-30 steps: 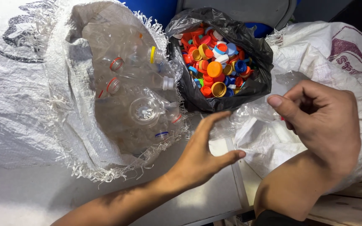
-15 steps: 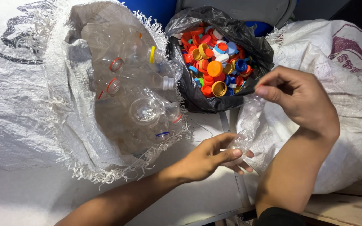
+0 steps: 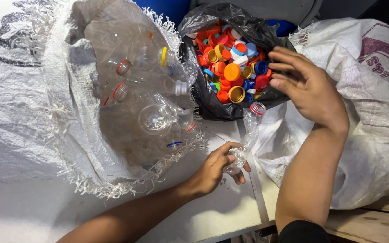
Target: The person removes plastic bottles from a large white sack, unscrews the caps, and places the caps into a black bag while returning the empty bottles to the sack. The process is repeated for multiple bottles, with the person handling the items by hand.
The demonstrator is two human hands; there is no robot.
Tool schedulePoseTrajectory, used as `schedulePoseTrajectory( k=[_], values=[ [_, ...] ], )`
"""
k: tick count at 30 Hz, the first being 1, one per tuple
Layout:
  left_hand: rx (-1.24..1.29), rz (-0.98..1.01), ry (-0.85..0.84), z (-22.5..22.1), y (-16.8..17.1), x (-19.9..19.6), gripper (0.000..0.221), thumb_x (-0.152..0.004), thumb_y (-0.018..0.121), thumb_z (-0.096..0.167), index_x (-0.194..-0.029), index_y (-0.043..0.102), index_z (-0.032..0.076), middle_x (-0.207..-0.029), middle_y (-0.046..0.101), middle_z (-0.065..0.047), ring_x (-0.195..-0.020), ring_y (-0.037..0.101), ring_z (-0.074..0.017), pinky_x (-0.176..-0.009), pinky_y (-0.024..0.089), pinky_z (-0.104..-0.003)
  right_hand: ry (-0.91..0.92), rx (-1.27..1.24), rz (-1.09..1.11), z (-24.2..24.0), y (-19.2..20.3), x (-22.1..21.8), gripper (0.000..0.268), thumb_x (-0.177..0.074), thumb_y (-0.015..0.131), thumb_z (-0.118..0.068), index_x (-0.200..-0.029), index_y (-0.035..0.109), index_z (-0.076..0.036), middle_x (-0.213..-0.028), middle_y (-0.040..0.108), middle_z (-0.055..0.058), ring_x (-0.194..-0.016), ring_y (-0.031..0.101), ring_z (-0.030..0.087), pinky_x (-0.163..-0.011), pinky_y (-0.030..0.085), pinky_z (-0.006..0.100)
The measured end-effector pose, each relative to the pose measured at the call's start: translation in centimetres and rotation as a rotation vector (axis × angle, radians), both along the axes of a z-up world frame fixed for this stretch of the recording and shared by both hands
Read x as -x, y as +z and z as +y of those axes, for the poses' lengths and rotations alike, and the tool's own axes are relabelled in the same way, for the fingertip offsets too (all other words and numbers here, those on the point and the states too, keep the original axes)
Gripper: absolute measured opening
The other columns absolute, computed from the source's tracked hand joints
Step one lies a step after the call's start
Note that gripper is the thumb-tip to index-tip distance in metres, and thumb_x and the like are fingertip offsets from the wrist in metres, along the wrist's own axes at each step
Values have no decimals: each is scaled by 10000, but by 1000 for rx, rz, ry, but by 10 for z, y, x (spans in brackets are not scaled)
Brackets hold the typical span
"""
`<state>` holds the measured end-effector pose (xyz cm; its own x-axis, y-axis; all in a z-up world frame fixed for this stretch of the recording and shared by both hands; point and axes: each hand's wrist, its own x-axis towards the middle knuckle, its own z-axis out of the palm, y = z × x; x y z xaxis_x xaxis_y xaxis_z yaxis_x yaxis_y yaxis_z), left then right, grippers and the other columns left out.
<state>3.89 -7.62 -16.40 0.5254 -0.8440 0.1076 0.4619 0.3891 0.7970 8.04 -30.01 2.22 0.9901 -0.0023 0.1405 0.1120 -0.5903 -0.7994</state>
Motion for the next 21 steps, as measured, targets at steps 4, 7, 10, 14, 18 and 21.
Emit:
schedulePoseTrajectory(
  k=[4, 7, 10, 14, 18, 21],
  values=[
    [72, -80, 16, 5, 17, 2, 445, -1055, 340, 201, -1415, 447, -38, -1034, 678, -172, -836, 673, -215, -792, 567, -362, 196, 101, 70, 8, 15, 11, 523, -911, 677, -75, -1421, 567, -39, -1431, 595, 115, -1252, 609, 199, -1056, 511, 313],
    [117, 58, 14, 2, 24, -4, 415, -1101, 359, 226, -1363, 493, -67, -948, 670, -168, -749, 663, -207, -746, 559, -348, 368, 205, 178, -6, 22, 19, 395, -965, 615, -183, -1331, 669, -44, -1306, 727, 109, -1132, 711, 208, -954, 557, 314],
    [61, 100, 28, 5, 37, -9, 407, -1110, 409, 285, -1340, 487, -43, -908, 678, -183, -671, 644, -204, -684, 545, -339, 511, 136, -34, -22, 19, 27, 374, -1025, 611, -289, -1251, 708, -8, -1244, 739, 152, -1166, 716, 241, -981, 566, 335],
    [12, 239, 51, 19, 78, -4, 466, -1063, 495, 340, -1365, 499, -14, -1064, 698, -191, -838, 701, -236, -817, 570, -359, 474, -28, -99, -40, 11, 39, 414, -984, 632, -333, -1182, 714, 21, -1210, 726, 215, -984, 716, 236, -820, 580, 322],
    [-233, 19, 247, 54, 129, 2, 688, -990, 517, 446, -1535, 335, 66, -1482, 520, -187, -1316, 539, -259, -1023, 470, -376, 459, -357, -270, -41, 7, 45, 273, -991, 716, -158, -1130, 704, 76, -1173, 692, 302, -998, 734, 294, -934, 603, 371],
    [-363, -513, 357, 100, 189, 4, 820, -1019, 556, 449, -1626, 161, 64, -1662, 265, -215, -1524, 318, -339, -1172, 333, -427, 410, -507, -351, -24, 11, 45, 248, -927, 724, -102, -1100, 703, 74, -1157, 685, 275, -981, 703, 264, -960, 599, 343]
  ],
)
